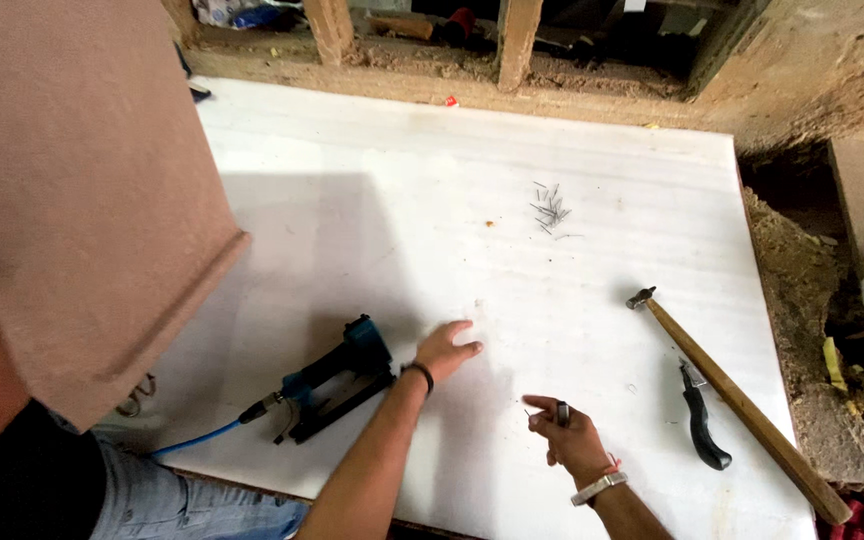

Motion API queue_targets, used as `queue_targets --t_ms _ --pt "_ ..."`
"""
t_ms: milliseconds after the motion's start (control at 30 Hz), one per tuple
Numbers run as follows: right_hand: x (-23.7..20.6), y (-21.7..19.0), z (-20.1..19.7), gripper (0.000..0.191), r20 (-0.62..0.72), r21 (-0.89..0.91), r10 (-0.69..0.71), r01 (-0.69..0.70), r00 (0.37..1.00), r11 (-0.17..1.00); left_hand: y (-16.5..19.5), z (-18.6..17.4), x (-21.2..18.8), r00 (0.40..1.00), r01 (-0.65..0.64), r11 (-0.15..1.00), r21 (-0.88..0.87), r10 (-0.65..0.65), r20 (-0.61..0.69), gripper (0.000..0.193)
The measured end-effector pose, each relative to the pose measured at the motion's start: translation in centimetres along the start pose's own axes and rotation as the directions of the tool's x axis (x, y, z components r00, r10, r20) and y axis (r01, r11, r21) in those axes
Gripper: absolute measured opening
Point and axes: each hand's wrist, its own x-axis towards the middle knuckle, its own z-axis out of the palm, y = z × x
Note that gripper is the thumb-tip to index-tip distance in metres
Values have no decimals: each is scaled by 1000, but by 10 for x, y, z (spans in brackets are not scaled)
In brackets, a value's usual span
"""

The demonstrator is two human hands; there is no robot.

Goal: The person weaves red elastic webbing straps across a wooden chair frame, staples the straps to the frame using a pneumatic nail gun, cuts off excess webbing with shears, and tucks the cut ends under the woven straps. They then move to a white table and handle small metal fasteners.

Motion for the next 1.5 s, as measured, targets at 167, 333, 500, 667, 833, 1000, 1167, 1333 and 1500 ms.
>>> queue_targets --t_ms 167,333,500,667,833,1000,1167,1333,1500 --pt "-30 -15 19 45 53 -15 -27 28 998 999 -5 42 -94 987 15 777 -630 91 135 19" --pt "-44 -24 48 41 135 -37 -50 56 990 998 16 27 -148 998 -51 793 -608 65 2 15" --pt "-46 -35 73 41 137 -77 -80 92 987 993 12 -1 -167 1000 -9 802 -598 6 -7 14" --pt "-49 -45 91 42 181 -80 -106 122 978 989 -2 -15 -177 999 -35 817 -576 24 -26 15" --pt "-54 -53 111 45 208 -88 -100 120 973 989 -15 -21 -186 994 -38 744 -667 -38 -98 17" --pt "-51 -54 127 44 127 -105 -21 35 992 994 -31 -25 -194 980 -23 633 -774 -139 -142 24" --pt "-43 -42 124 39 120 10 20 -21 993 1000 -45 -33 -197 982 -5 540 -842 -157 -106 28" --pt "-32 -26 107 39 28 92 45 -47 999 995 -40 -35 -197 980 -55 595 -802 -122 -158 28" --pt "-16 -12 88 43 -96 245 94 -68 991 967 -29 -35 -194 987 -107 645 -756 -20 -157 9"
